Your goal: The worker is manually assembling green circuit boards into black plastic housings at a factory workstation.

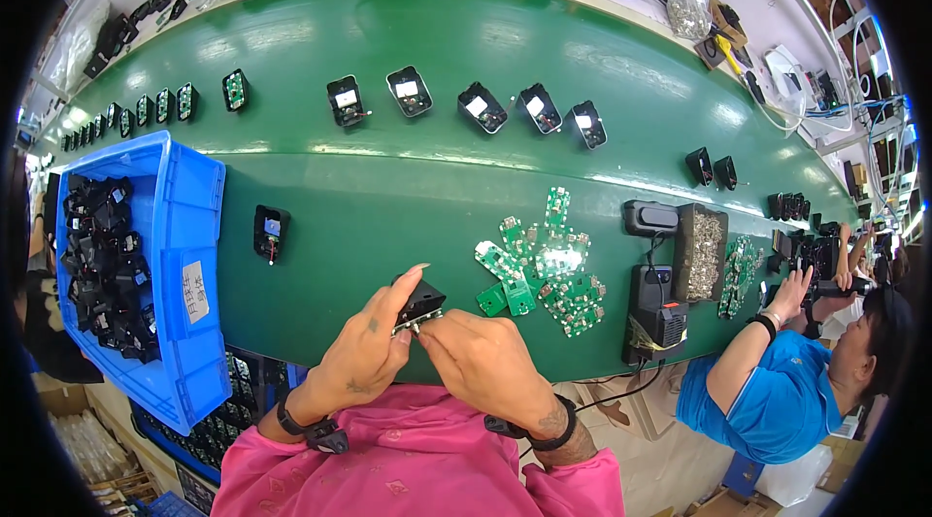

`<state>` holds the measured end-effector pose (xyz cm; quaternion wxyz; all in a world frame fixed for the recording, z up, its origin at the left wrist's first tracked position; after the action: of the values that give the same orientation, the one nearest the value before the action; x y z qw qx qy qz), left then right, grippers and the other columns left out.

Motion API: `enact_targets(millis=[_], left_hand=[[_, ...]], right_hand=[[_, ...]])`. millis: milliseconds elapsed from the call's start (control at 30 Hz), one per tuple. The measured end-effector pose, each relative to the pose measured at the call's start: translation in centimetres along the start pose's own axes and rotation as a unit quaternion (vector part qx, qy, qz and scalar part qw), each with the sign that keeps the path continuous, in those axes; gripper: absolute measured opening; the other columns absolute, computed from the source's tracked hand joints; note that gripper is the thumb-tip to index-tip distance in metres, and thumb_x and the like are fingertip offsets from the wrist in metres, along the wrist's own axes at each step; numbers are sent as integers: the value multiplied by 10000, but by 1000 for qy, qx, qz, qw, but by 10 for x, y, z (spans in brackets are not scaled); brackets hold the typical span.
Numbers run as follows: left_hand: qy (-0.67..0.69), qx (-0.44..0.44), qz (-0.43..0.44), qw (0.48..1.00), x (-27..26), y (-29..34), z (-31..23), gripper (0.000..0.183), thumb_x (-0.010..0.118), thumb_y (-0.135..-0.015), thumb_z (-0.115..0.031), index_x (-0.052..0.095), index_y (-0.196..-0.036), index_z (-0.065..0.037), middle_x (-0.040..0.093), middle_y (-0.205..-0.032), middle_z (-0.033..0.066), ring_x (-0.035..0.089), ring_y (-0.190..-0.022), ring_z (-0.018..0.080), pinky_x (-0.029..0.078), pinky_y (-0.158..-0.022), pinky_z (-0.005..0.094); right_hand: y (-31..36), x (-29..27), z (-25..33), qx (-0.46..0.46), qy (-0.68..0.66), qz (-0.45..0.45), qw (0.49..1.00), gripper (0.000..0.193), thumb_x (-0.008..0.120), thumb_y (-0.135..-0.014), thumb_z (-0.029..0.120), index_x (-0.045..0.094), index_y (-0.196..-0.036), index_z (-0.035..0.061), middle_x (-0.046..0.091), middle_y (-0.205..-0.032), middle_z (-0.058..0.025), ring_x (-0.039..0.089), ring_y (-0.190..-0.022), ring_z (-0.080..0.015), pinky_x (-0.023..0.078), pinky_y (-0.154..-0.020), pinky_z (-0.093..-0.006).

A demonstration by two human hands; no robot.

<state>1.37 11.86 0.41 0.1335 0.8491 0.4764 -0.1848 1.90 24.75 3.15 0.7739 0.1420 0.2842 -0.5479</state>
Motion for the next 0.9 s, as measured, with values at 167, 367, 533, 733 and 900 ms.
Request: enact_targets(millis=[167,367,533,733,900], left_hand=[[-61,7,6,998,7,-1,-1,722,548,-844,47,282,-1511,-32,533,-1131,260,575,-948,457,488,-853,475],[-141,20,-55,988,16,-1,2,742,569,-828,43,280,-1508,-29,523,-1101,280,571,-952,466,493,-854,484],[-22,-19,-67,997,10,-11,27,650,518,-886,32,286,-1492,-12,509,-1227,319,560,-987,471,486,-873,488],[207,-105,-55,971,-9,-13,52,611,521,-946,3,270,-1497,-78,559,-1274,197,609,-1005,231,500,-843,338],[279,-86,4,956,-16,-16,48,686,712,-847,-26,384,-1446,-92,627,-1183,147,654,-932,202,527,-823,313]], right_hand=[[-2,0,-3,12,16,15,1000,57,682,-832,41,674,-883,17,637,-743,-137,627,-612,-328,485,-534,-401],[0,17,-13,41,91,6,995,45,649,-850,39,669,-883,16,644,-751,-148,637,-633,-343,496,-529,-399],[-2,33,-25,32,134,-28,990,77,648,-881,70,653,-911,0,648,-745,-146,643,-611,-313,496,-515,-375],[-9,15,-41,142,26,-159,977,166,684,-922,127,628,-920,-29,665,-743,-111,634,-549,-163,483,-500,-290],[-12,32,-54,185,-241,-97,948,136,663,-946,82,604,-897,-30,655,-731,-40,601,-572,-66,466,-482,-228]])
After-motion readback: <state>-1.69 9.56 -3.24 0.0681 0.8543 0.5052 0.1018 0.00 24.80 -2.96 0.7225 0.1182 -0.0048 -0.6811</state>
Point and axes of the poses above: each hand's wrist, its own y-axis away from the middle knuckle, its own x-axis out of the palm, z = x × y, the point moved 7 cm from there along -y, towards the middle knuckle
